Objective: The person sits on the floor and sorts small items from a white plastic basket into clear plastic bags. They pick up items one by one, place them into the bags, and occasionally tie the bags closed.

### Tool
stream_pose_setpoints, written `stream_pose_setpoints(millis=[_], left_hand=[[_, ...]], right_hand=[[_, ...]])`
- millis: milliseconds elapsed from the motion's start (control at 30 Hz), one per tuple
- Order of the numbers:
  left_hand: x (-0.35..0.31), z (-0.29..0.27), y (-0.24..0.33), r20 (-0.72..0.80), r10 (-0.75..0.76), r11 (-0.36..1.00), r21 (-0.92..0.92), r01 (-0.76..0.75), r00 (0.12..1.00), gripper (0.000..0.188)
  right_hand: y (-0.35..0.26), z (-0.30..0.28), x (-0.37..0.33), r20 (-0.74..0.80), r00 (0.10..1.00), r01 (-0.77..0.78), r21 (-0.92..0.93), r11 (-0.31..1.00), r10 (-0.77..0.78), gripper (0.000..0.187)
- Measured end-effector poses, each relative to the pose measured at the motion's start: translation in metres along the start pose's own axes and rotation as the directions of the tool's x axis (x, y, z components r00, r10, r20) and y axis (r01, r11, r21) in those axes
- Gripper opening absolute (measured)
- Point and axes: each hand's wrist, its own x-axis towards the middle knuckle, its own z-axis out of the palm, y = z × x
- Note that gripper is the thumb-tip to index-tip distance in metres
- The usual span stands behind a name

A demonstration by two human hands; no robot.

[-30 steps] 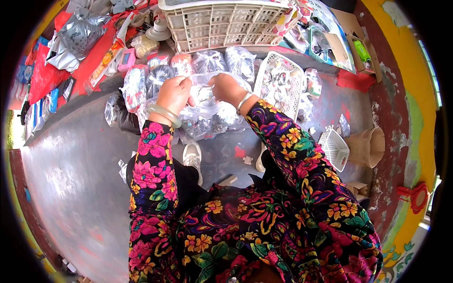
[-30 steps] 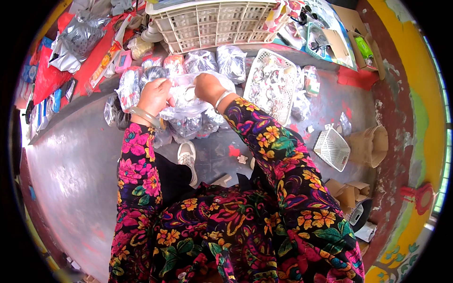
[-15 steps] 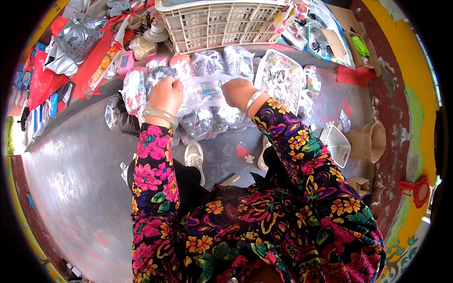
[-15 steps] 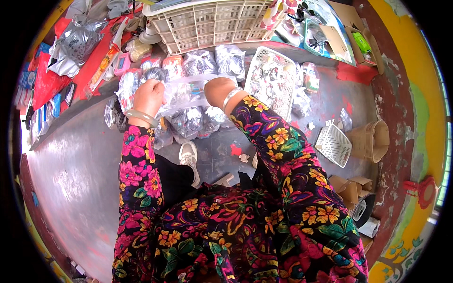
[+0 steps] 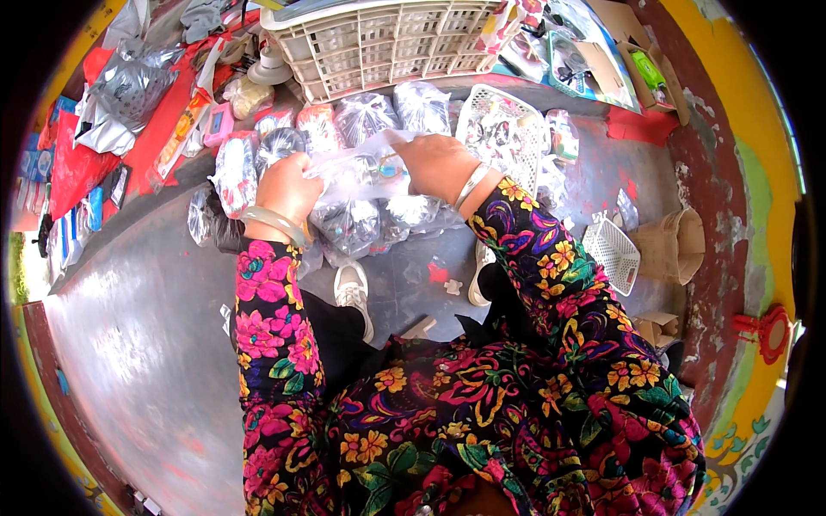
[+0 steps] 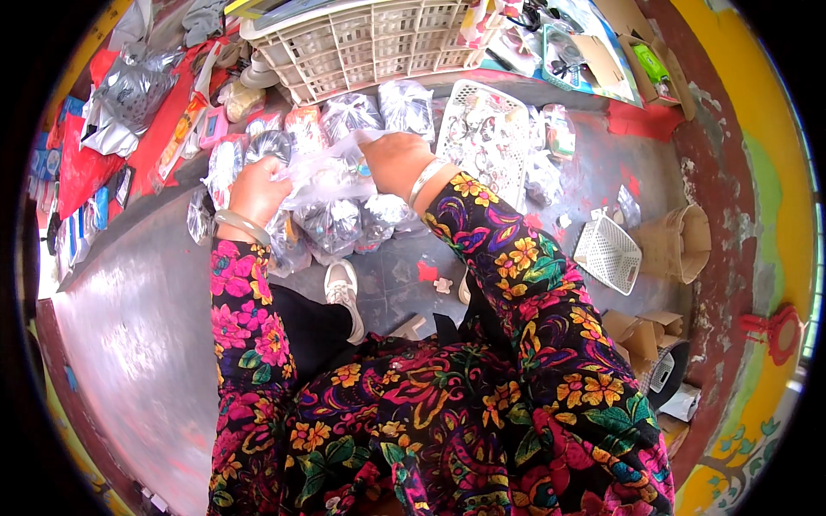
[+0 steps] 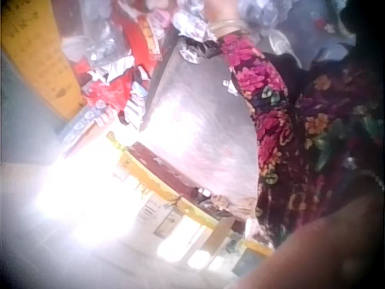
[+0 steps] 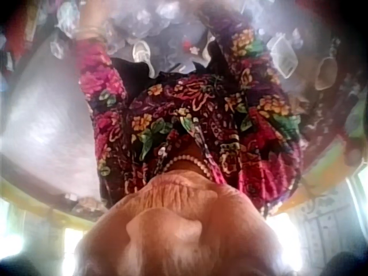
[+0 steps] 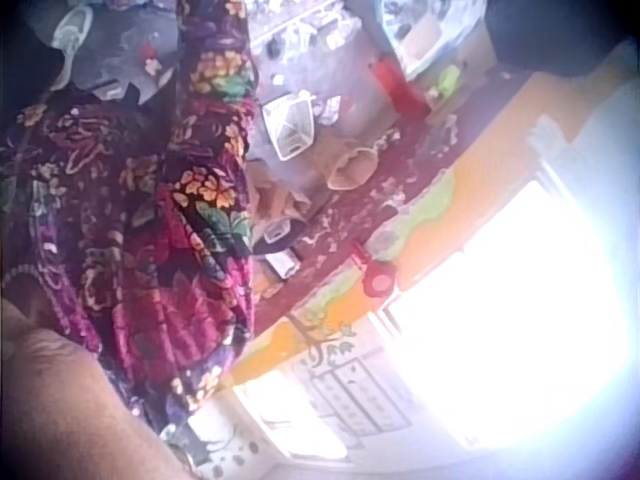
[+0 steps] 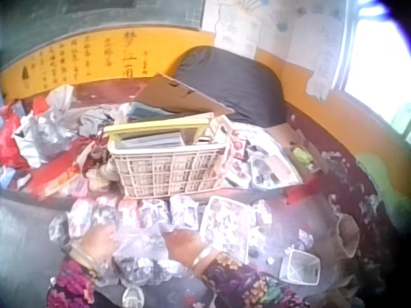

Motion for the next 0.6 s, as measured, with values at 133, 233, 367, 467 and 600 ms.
stream_pose_setpoints(millis=[133,233,367,467,600], left_hand=[[0.004,-0.004,0.010,0.115,-0.093,0.994,0.070,0.085,0.989,0.021],[0.001,-0.012,0.029,0.371,-0.236,0.568,-0.697,0.438,0.898,0.022],[0.006,0.006,0.019,0.499,-0.242,-0.121,-0.866,0.484,0.832,0.021],[0.007,0.000,0.028,0.595,-0.254,-0.094,-0.800,0.593,0.763,0.021],[0.003,-0.003,0.031,0.556,-0.222,-0.008,-0.823,0.568,0.801,0.026]], right_hand=[[0.007,0.000,-0.002,0.174,0.982,0.074,-0.026,0.997,-0.069,0.047],[0.013,0.004,0.002,0.174,0.984,0.028,-0.021,0.999,-0.024,0.036],[0.017,0.011,0.008,0.183,0.983,0.038,-0.039,0.999,-0.030,0.021],[0.022,0.020,0.007,0.099,0.994,0.054,-0.032,0.998,-0.051,0.019],[0.028,0.005,0.008,-0.072,0.961,0.274,0.140,0.952,-0.266,0.025]])
